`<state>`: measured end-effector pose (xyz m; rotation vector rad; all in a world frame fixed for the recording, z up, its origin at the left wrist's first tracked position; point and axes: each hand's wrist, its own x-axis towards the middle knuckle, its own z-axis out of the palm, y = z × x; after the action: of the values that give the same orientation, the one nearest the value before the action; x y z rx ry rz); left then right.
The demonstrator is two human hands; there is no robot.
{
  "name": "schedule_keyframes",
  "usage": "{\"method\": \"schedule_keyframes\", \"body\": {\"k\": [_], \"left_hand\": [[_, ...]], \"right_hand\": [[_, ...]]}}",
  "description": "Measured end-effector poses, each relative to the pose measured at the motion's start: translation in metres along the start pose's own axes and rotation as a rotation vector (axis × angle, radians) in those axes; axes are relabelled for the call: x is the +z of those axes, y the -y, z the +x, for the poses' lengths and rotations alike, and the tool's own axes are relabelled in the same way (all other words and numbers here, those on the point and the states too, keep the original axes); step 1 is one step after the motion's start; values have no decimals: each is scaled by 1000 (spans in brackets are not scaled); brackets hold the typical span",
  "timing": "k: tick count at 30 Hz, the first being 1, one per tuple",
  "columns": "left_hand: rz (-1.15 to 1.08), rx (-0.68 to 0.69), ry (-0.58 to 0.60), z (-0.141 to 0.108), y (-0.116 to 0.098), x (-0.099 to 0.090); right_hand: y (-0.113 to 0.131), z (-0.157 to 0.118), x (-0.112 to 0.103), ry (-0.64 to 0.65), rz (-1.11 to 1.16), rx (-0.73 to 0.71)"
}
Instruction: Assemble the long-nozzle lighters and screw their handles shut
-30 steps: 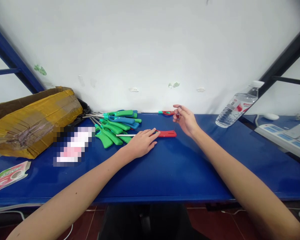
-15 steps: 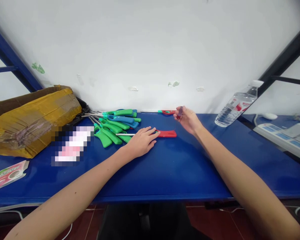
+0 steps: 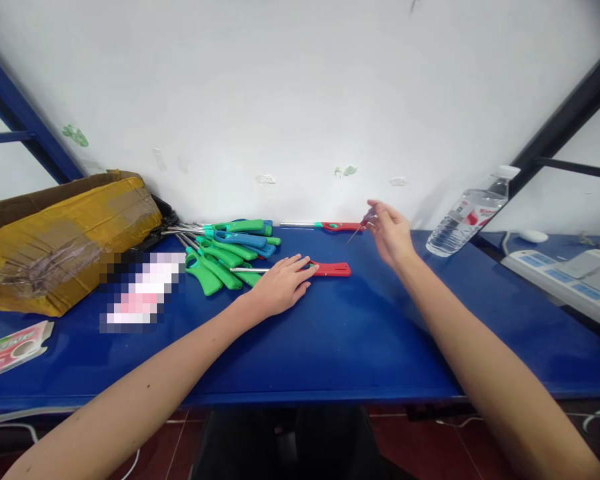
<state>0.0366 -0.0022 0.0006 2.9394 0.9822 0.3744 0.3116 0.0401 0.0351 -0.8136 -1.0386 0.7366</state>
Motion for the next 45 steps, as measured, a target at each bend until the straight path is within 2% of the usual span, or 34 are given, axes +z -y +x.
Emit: {"method": "schedule_keyframes", "body": {"k": [3,8,10,14,18,23,25,30,34,39,43,45], "left_hand": [[-4,2,-9,-1,1,0],[15,30,-27,-2,2,1],[38,31,-33,-3,1,1],[90,11,-21,-4,1,-5],[122,-43,-13,-4,7,-12],[131,-85,-23,-1,8,-14],[133,-76,-28,-1,5,-14],[137,-58,2,-1,0,-14],[119,7,3,-1,-3,-15],[131,107,-91,-1,0,-23],[145,185,-246,-1,14,-33],[153,162,-328,-1,22,-37]], "right_hand": [[-16,-5,4,4,-123,90],[-34,-10,-5,206,-340,156],[-37,-10,-14,325,-564,87],[-39,-10,-25,572,-1022,-166],[-38,-11,-25,644,-1189,-253],[-34,-13,-22,607,-1283,-263],[-33,-15,-21,582,-1323,-255],[-35,-16,-21,620,-1356,-207],[-39,-18,-22,579,-1361,-186],[-39,-22,-25,583,-1297,-185],[-26,-26,-18,582,-1169,-193],[-16,-29,-9,558,-1074,-235]]}}
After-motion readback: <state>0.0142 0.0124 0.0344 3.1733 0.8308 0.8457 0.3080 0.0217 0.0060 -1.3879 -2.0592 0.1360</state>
